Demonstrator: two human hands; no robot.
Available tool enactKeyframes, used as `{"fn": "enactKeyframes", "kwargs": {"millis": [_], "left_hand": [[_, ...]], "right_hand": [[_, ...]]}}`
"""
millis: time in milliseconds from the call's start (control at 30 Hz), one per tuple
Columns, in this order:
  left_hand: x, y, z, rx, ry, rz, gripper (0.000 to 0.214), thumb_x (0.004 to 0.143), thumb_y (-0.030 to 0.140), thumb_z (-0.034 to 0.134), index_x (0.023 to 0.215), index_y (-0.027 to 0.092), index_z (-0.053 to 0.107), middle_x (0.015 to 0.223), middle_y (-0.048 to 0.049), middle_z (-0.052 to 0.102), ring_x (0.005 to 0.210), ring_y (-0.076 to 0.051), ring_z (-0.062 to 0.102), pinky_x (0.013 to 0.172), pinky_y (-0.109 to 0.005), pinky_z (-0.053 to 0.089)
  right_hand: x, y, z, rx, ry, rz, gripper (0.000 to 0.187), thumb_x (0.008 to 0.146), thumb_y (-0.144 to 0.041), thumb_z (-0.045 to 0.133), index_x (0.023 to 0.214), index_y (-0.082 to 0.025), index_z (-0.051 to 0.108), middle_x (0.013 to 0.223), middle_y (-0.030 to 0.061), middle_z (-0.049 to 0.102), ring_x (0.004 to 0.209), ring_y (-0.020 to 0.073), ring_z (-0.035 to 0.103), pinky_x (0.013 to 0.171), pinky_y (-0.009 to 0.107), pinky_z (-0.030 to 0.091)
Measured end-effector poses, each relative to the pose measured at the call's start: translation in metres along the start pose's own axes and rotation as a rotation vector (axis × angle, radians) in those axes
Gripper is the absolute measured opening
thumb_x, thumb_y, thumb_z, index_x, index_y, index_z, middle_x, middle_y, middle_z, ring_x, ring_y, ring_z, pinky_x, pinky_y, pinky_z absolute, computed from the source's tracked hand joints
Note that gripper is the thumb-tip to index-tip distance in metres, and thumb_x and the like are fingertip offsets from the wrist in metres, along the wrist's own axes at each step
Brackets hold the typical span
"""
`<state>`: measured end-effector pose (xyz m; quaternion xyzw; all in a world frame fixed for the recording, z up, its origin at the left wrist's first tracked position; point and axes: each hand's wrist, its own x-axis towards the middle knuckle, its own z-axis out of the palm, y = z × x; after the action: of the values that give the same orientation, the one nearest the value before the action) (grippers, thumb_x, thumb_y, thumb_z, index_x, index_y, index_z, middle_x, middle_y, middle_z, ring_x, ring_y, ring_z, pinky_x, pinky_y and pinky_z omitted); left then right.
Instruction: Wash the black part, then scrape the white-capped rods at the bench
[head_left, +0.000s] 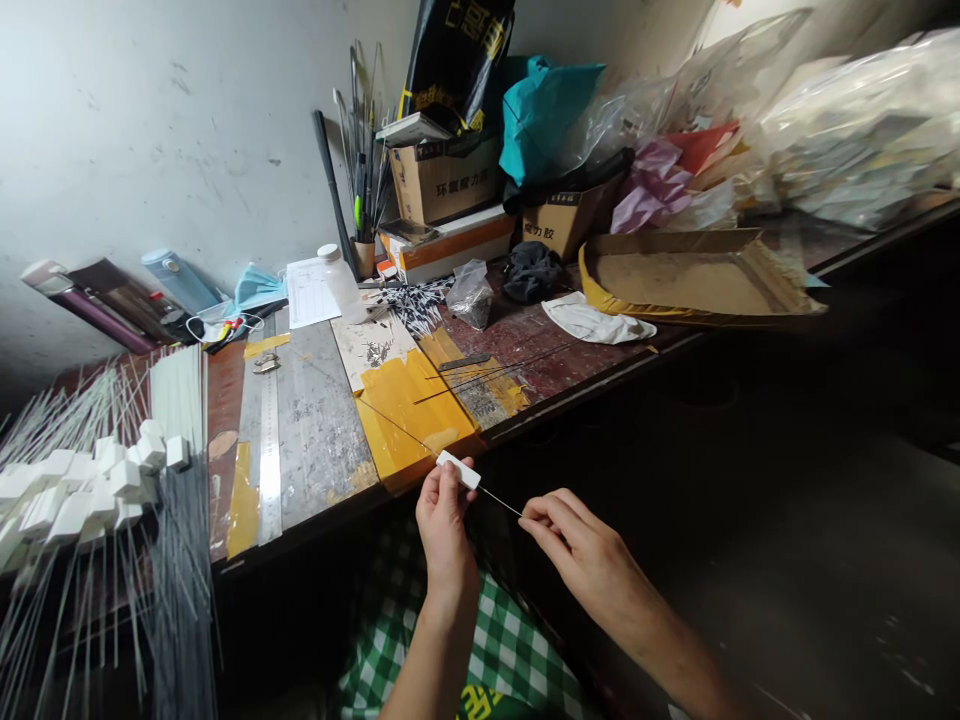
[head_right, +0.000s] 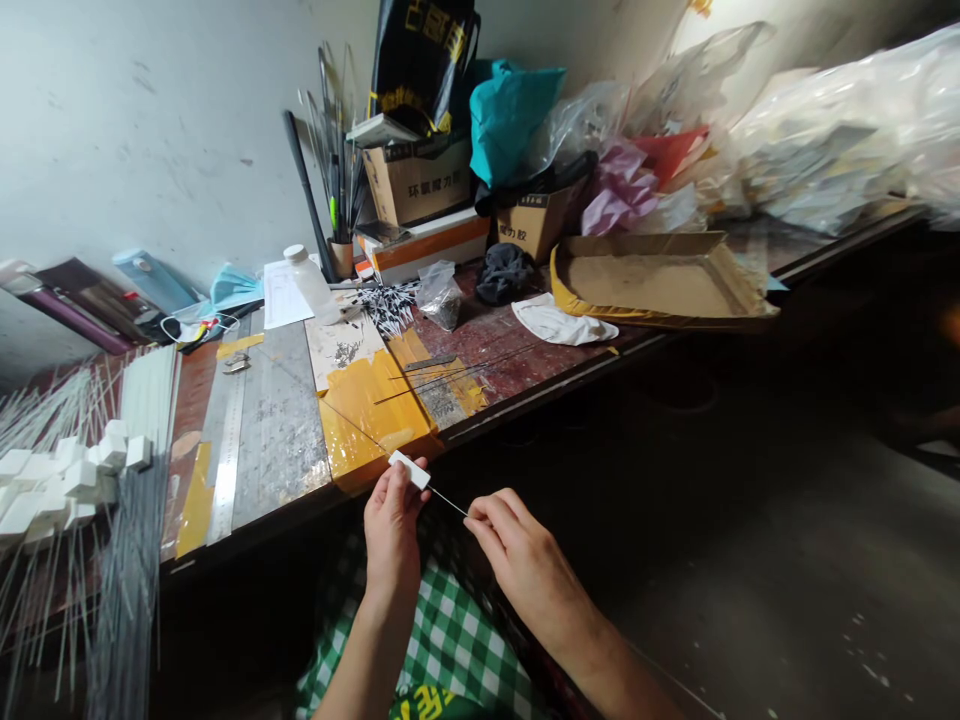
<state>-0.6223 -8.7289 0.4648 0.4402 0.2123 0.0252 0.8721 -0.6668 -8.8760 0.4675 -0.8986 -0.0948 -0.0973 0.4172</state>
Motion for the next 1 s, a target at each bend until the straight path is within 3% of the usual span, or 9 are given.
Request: {"fn": "enactKeyframes", "kwargs": {"millis": [200,367,500,867,1000], "left_hand": [[0.0,0.0,-0.001,0.0,0.001,0.002,0.039,0.07,0.047,0.08,0.088,0.014,0.072,0.096,-0.0116,0.076,0.081,-0.017,0.066,0.069,-0.025,0.047],[0.0,0.0,-0.001,-0.005,0.004,0.0,0.038,0.072,0.047,0.079,0.088,0.014,0.071,0.097,-0.0114,0.076,0.081,-0.016,0.065,0.069,-0.024,0.047],[-0.002,0.001,-0.001,-0.024,0.0,0.006,0.035,0.073,0.045,0.079,0.085,0.013,0.069,0.094,-0.0106,0.075,0.08,-0.015,0.065,0.07,-0.024,0.047],[-0.011,0.004,-0.001,-0.003,-0.051,0.093,0.028,0.083,0.042,0.071,0.089,0.016,0.07,0.093,-0.006,0.076,0.091,-0.016,0.066,0.084,-0.025,0.047],[-0.016,0.007,0.002,0.064,-0.092,0.13,0.029,0.087,0.042,0.067,0.097,0.015,0.07,0.101,-0.0083,0.076,0.094,-0.016,0.066,0.088,-0.026,0.046]], "right_hand": [[-0.003,0.0,0.0,0.0,-0.05,0.009,0.024,0.101,-0.025,0.041,0.095,-0.021,0.064,0.085,0.003,0.06,0.071,0.0141,0.064,0.068,0.025,0.053],[-0.001,0.0,0.003,0.031,-0.017,-0.001,0.013,0.098,-0.025,0.049,0.095,-0.022,0.061,0.093,0.0029,0.06,0.079,0.014,0.065,0.072,0.024,0.052],[-0.002,0.0,0.004,0.063,0.003,-0.011,0.017,0.1,-0.025,0.046,0.095,-0.023,0.063,0.091,0.0023,0.06,0.081,0.0136,0.064,0.076,0.024,0.05],[-0.037,0.016,-0.011,0.165,-0.091,0.163,0.021,0.099,-0.037,0.048,0.094,-0.025,0.064,0.084,0.0002,0.058,0.064,0.0105,0.057,0.06,0.021,0.048],[-0.043,0.025,-0.015,0.12,-0.052,0.156,0.018,0.099,-0.036,0.05,0.095,-0.026,0.064,0.088,0.0005,0.061,0.07,0.0115,0.061,0.067,0.021,0.05]]}}
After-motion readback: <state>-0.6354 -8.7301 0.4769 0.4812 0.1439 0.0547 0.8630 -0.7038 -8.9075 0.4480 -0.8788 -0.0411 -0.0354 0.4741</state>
